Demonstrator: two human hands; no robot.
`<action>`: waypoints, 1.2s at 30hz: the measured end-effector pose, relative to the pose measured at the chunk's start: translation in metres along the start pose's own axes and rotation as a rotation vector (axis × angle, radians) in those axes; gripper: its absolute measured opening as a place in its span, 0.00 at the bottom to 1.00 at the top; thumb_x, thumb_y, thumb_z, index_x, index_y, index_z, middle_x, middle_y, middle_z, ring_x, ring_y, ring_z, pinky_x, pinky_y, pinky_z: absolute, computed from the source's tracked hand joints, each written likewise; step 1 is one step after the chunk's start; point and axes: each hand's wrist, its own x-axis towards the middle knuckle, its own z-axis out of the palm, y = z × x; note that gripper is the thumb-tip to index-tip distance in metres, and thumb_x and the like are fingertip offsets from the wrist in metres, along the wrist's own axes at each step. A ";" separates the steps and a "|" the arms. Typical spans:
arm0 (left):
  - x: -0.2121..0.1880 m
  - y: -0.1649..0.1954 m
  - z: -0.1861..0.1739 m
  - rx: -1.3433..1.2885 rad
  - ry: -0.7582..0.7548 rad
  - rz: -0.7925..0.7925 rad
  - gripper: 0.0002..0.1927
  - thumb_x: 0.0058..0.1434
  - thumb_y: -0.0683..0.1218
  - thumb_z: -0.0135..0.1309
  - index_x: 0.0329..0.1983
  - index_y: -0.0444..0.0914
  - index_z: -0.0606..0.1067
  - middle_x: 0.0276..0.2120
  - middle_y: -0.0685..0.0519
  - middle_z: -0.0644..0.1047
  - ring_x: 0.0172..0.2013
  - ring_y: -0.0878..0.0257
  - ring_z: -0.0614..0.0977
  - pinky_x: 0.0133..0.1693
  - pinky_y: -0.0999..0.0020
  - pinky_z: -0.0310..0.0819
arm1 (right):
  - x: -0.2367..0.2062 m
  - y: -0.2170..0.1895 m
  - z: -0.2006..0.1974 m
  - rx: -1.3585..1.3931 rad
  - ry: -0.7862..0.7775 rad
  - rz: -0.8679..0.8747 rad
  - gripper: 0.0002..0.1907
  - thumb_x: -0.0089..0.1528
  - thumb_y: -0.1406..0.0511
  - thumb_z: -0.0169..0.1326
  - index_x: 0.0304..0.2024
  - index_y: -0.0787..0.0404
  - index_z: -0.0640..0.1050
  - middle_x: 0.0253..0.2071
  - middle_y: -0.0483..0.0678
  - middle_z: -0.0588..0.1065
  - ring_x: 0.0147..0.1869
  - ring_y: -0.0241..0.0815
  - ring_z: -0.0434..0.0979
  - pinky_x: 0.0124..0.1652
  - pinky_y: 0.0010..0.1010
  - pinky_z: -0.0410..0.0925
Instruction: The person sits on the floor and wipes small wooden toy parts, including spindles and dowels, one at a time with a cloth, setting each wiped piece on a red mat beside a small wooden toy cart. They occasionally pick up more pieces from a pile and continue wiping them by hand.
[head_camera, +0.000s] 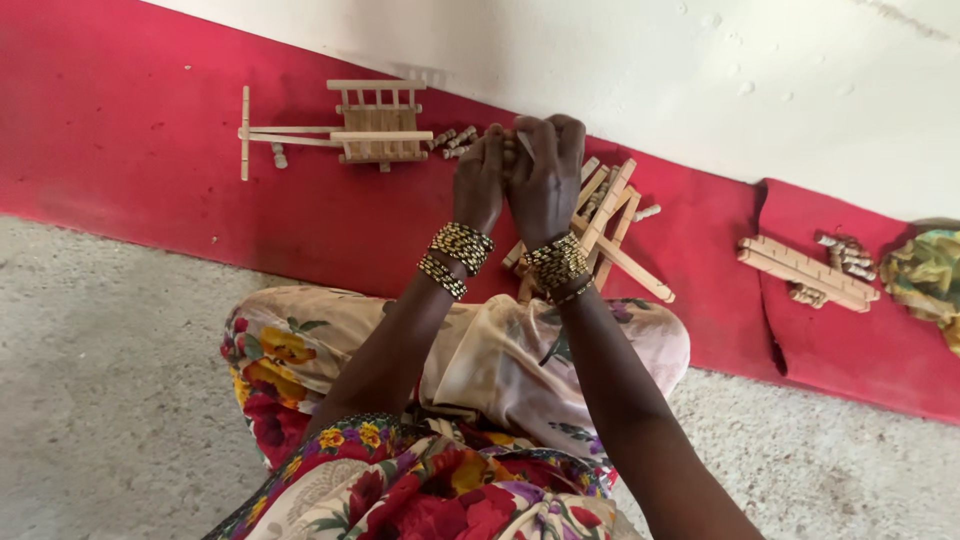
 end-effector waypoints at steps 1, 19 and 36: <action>-0.002 0.003 0.000 0.071 0.011 0.048 0.23 0.71 0.59 0.41 0.38 0.38 0.78 0.26 0.58 0.80 0.26 0.75 0.79 0.25 0.78 0.71 | 0.001 -0.003 -0.001 -0.056 0.008 -0.025 0.07 0.65 0.69 0.57 0.46 0.59 0.78 0.46 0.51 0.69 0.48 0.50 0.76 0.39 0.38 0.73; 0.025 -0.010 -0.014 -0.565 -0.160 -0.390 0.14 0.71 0.52 0.45 0.33 0.40 0.74 0.20 0.56 0.72 0.15 0.69 0.70 0.15 0.73 0.66 | 0.001 0.029 0.022 0.331 -0.085 0.178 0.10 0.64 0.74 0.59 0.46 0.58 0.80 0.47 0.49 0.77 0.49 0.43 0.80 0.47 0.34 0.77; 0.028 -0.014 -0.016 -0.785 -0.105 -0.340 0.12 0.73 0.49 0.48 0.43 0.35 0.74 0.33 0.54 0.78 0.27 0.70 0.79 0.29 0.75 0.76 | -0.026 0.010 0.019 0.242 -0.113 -0.139 0.09 0.61 0.73 0.56 0.42 0.57 0.81 0.47 0.47 0.74 0.54 0.47 0.75 0.50 0.36 0.74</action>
